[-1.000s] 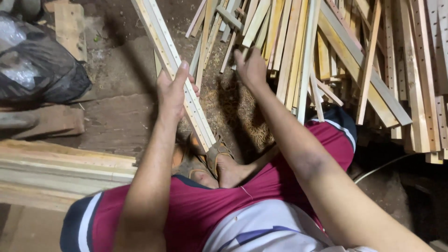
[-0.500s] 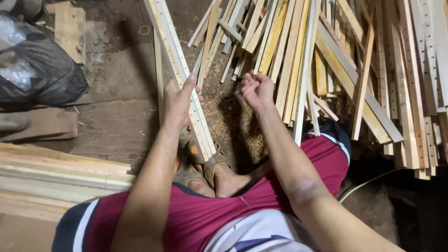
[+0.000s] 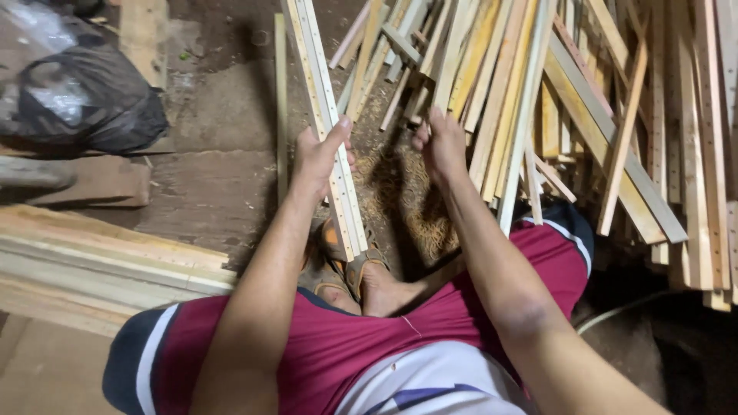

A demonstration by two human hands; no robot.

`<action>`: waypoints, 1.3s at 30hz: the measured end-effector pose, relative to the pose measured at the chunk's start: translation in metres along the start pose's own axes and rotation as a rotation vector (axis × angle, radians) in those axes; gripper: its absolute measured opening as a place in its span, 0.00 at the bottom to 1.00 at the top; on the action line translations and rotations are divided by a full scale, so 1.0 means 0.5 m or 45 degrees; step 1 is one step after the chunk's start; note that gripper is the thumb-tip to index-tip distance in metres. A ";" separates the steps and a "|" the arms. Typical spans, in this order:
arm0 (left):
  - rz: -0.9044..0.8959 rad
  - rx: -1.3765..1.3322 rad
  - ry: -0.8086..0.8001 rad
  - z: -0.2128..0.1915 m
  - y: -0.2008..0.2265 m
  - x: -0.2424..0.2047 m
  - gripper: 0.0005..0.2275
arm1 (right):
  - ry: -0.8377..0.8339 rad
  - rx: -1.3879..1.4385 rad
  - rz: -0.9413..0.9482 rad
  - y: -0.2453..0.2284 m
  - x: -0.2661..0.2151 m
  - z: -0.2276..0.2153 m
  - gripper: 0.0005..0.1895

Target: The person sits on the floor and repeatedly picks up thin wooden slats from a pile, inspects them, and places them into a separate stack. The person handles the slats one by one, occasionally adjusting the growing stack.

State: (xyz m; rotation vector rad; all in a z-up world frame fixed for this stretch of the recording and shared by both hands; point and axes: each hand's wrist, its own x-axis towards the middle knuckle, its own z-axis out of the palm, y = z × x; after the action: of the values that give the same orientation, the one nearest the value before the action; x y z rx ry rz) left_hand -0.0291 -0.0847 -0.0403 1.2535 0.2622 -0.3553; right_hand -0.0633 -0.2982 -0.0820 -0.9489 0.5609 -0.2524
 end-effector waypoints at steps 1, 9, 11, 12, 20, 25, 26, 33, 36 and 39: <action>0.000 -0.009 0.018 -0.008 -0.008 0.010 0.18 | -0.031 -0.007 0.003 -0.009 -0.056 0.023 0.11; -0.111 -0.073 0.126 -0.044 -0.021 -0.011 0.30 | -0.479 -0.005 0.256 0.076 -0.344 0.021 0.11; -0.026 0.008 0.184 -0.056 -0.051 -0.006 0.28 | -0.759 -0.730 0.204 0.126 -0.338 -0.024 0.14; -0.036 0.011 0.171 -0.060 -0.064 0.000 0.28 | -0.742 -0.730 0.204 0.099 -0.343 -0.008 0.14; 0.025 -0.146 0.327 -0.069 -0.061 -0.009 0.20 | -0.918 -1.263 -0.068 0.089 -0.318 0.081 0.50; -0.084 -0.416 0.096 -0.093 -0.060 -0.001 0.18 | -1.107 -0.874 0.157 0.079 -0.310 0.050 0.43; -0.134 -0.429 0.058 -0.097 -0.066 -0.002 0.21 | -1.143 -0.733 0.265 0.081 -0.317 0.036 0.43; -0.283 -0.459 0.024 -0.104 -0.026 -0.022 0.20 | -1.201 -0.591 0.231 0.119 -0.295 0.014 0.35; -0.179 -0.475 0.020 -0.131 -0.012 -0.008 0.22 | -1.190 -0.676 0.234 0.099 -0.277 0.024 0.36; -0.096 -0.584 -0.032 -0.149 0.028 -0.011 0.12 | -1.133 -0.628 0.464 0.118 -0.274 0.020 0.25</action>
State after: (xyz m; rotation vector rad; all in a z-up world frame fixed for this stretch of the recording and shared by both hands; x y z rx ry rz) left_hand -0.0283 -0.0092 -0.0476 0.7890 0.3478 -0.3516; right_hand -0.1734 -0.1973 -0.0793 -1.2851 -0.0522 0.6482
